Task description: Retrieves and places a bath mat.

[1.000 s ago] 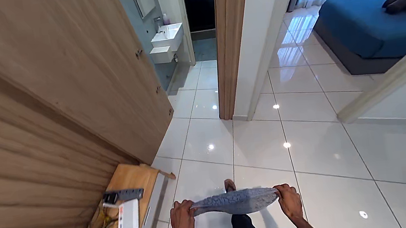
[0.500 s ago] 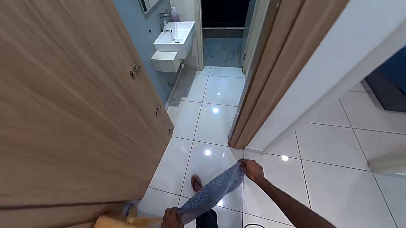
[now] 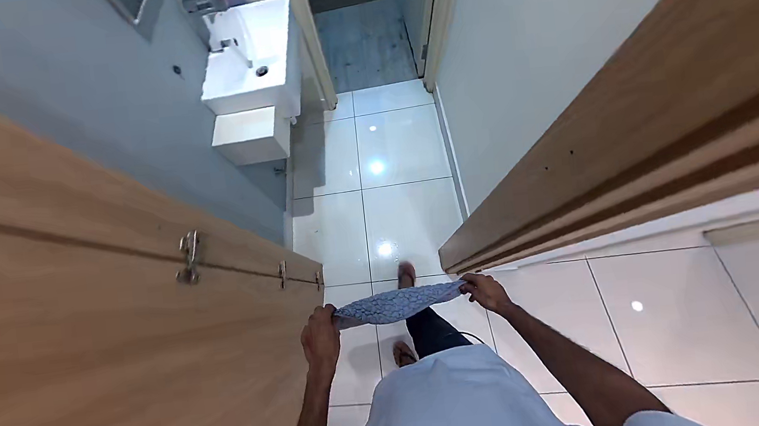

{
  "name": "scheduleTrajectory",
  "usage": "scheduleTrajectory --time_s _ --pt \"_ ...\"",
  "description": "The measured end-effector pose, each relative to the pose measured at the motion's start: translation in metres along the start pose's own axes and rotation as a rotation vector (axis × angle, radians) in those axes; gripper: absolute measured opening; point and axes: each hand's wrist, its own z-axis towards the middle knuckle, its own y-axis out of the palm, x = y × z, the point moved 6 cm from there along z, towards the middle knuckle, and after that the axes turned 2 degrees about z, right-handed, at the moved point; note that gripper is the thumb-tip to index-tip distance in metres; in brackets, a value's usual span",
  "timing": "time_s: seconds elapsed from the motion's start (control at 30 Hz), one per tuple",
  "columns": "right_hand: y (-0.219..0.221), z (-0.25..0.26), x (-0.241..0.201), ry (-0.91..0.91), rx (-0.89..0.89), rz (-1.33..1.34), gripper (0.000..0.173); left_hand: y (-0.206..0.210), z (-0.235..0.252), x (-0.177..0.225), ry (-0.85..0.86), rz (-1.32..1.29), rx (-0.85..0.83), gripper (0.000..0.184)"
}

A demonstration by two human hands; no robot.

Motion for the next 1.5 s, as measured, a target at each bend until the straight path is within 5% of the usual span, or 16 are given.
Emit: scheduleTrajectory --time_s 0.17,0.37,0.57,0.63,0.73,0.8,1.13,1.5 --pt "-0.028 0.116 -0.044 0.085 0.031 0.118 0.033 -0.051 0.129 0.017 -0.014 -0.159 0.11 0.028" --pt "-0.162 0.237 -0.175 0.144 0.107 -0.026 0.036 -0.125 0.276 0.059 0.064 -0.43 0.233 0.024" --pt "-0.31 0.329 -0.263 -0.081 0.734 0.053 0.031 -0.214 0.42 0.133 0.254 -0.679 0.606 0.025" --pt "-0.335 0.366 -0.262 -0.071 0.776 0.001 0.031 -0.211 0.48 0.156 0.265 -0.543 0.483 0.026" --pt "-0.346 0.438 -0.228 0.257 0.349 -0.108 0.029 -0.171 0.582 0.171 0.028 -0.367 -0.055 0.027" --pt "-0.358 0.463 -0.225 0.454 0.229 -0.174 0.031 -0.169 0.628 0.183 -0.06 -0.325 -0.205 0.027" --pt "-0.482 0.634 -0.291 0.49 0.359 -0.096 0.027 -0.259 0.853 0.285 -0.133 -0.457 -0.124 0.024" --pt "-0.562 0.99 -0.251 0.174 0.506 -0.029 0.029 -0.224 1.22 0.371 0.206 -0.494 -0.02 0.023"
